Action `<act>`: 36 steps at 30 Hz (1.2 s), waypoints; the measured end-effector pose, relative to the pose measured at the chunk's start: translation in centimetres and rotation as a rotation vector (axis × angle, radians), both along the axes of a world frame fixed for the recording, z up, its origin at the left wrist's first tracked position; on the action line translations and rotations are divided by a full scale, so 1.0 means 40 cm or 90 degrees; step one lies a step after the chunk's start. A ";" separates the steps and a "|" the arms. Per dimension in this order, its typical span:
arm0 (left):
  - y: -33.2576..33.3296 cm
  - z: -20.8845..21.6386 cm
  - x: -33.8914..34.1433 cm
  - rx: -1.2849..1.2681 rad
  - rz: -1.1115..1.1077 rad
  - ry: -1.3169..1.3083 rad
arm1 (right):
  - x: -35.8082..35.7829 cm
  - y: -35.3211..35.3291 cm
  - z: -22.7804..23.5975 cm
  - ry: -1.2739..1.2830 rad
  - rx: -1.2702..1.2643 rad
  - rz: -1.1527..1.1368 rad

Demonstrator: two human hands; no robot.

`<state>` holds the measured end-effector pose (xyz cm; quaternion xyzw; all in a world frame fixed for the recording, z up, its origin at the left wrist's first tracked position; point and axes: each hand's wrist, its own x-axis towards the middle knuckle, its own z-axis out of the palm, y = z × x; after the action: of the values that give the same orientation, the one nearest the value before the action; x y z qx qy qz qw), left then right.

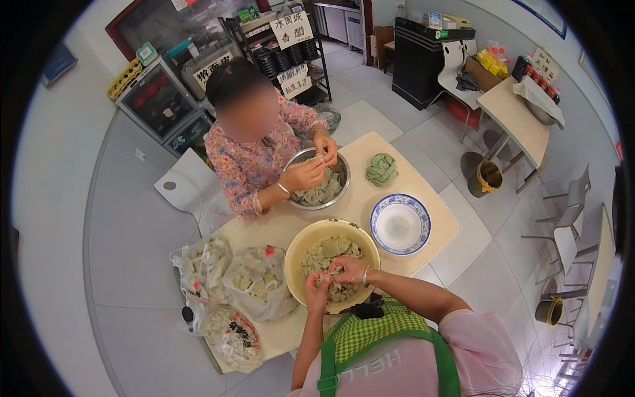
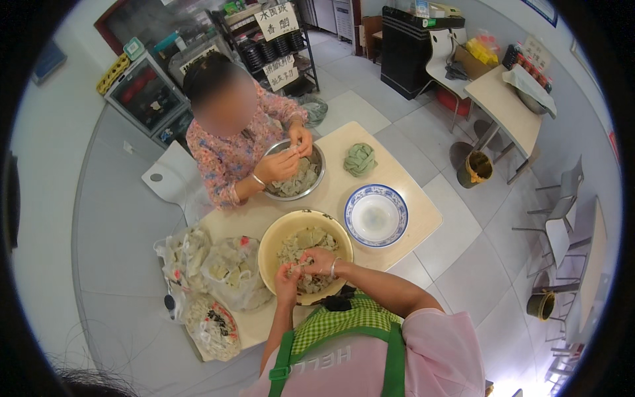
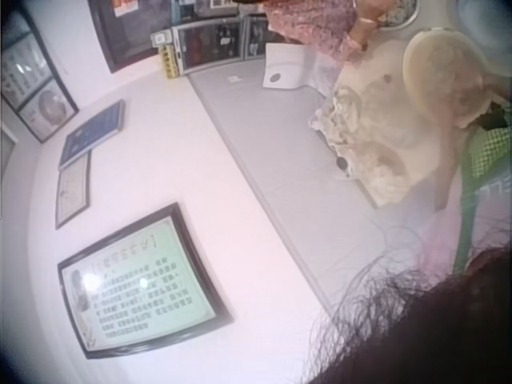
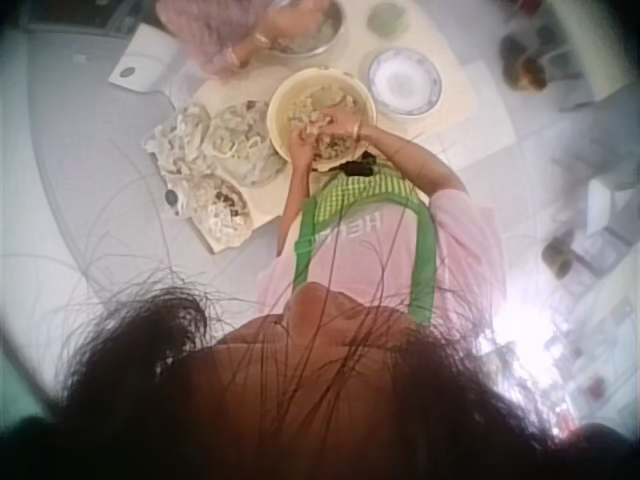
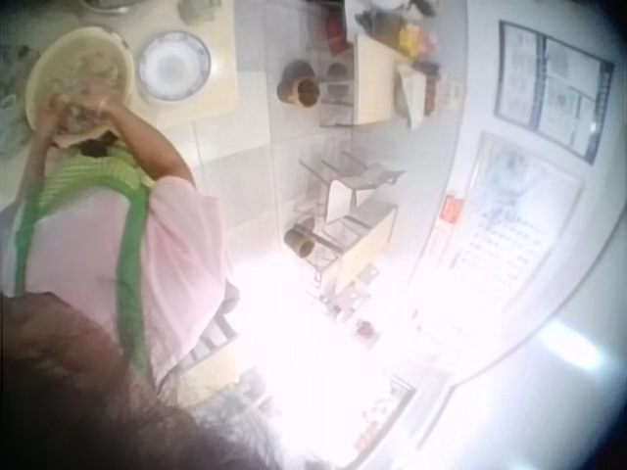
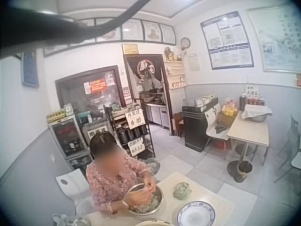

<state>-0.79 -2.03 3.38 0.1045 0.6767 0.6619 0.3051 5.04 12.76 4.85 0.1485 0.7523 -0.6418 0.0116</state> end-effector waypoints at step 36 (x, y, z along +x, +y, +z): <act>0.004 0.011 0.012 -0.086 -0.088 0.386 | 0.006 0.006 -0.107 -0.099 -0.175 -0.072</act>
<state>-0.31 -1.86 3.83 0.3221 0.7705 0.5319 0.1401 5.27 13.00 0.56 0.2367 0.6445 -0.7251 0.0536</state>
